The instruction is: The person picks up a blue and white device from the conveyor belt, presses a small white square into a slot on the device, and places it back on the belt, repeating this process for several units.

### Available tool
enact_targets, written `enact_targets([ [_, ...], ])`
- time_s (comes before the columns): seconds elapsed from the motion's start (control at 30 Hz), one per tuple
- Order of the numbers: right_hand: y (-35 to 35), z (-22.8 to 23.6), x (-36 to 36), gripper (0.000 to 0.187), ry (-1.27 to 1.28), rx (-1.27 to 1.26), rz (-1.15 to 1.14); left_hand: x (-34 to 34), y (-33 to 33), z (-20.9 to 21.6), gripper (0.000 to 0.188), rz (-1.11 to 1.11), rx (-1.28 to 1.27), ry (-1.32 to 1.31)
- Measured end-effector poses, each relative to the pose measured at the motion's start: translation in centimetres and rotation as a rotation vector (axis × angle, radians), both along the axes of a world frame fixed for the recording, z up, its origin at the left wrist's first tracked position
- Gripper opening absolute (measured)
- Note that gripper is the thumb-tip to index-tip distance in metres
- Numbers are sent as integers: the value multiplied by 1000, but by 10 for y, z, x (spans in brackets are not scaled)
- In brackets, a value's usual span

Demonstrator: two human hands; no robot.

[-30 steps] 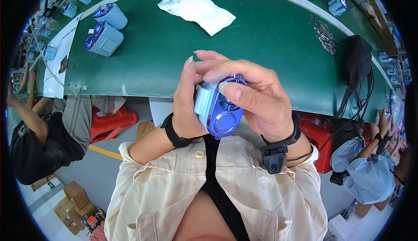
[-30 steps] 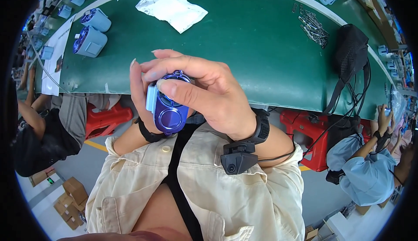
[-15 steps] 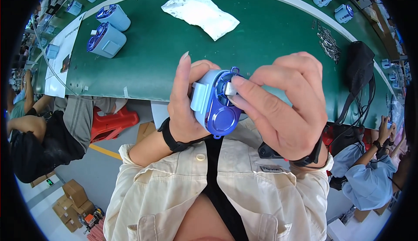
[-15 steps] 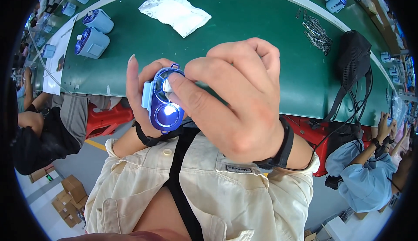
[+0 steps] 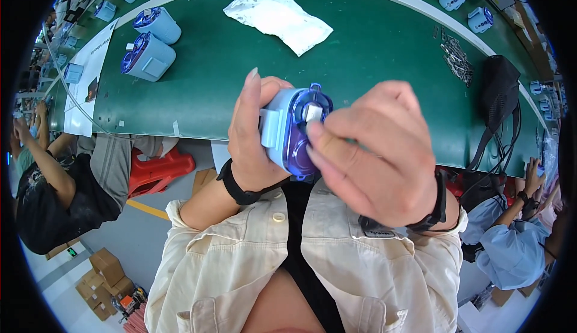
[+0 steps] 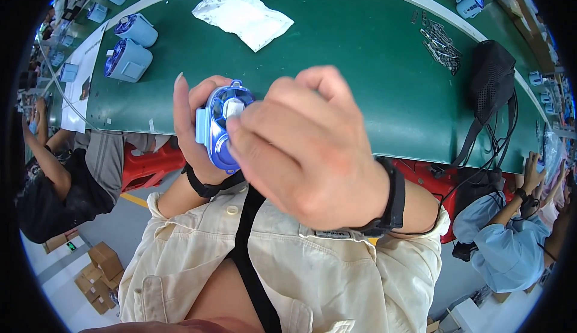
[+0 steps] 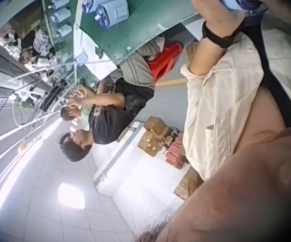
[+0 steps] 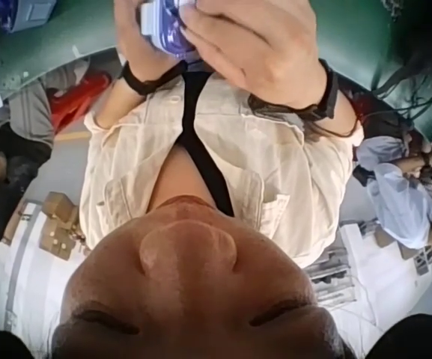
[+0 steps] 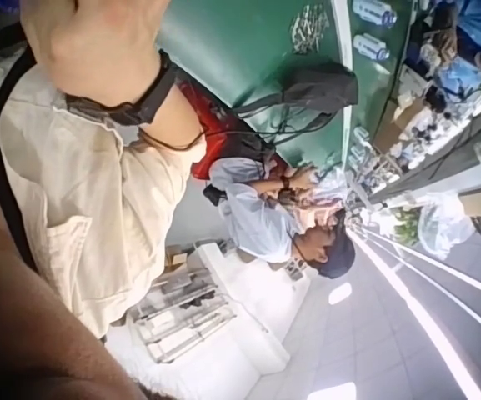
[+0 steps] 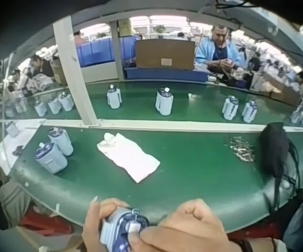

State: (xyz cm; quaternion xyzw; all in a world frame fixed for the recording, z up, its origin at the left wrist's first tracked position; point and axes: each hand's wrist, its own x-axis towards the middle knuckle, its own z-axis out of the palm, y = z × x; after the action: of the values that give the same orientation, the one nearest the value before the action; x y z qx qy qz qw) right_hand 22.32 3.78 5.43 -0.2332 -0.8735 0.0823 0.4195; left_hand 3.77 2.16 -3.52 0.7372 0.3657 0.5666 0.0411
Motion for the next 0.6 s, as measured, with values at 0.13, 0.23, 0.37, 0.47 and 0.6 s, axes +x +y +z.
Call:
enact_targets([
  [0.13, 3, 2, 4, 26, -36, -90, 46, 5, 0, 4, 104, -64, -48, -122],
  [0.23, 10, 4, 12, 28, 203, -472, 161, 9, -6, 11, 106, -148, -194, -387],
  [0.37, 12, -12, -13, 37, 703, -850, 133, 5, -8, 15, 113, -217, -258, -198],
  [0.47, 12, -20, -23, 38, 645, -1027, 328, 4, -8, 10, 112, -198, -202, -153],
  [0.6, 0, -25, -32, 38, 612, -1133, 413, 5, -15, 4, 104, -101, -256, -224],
])
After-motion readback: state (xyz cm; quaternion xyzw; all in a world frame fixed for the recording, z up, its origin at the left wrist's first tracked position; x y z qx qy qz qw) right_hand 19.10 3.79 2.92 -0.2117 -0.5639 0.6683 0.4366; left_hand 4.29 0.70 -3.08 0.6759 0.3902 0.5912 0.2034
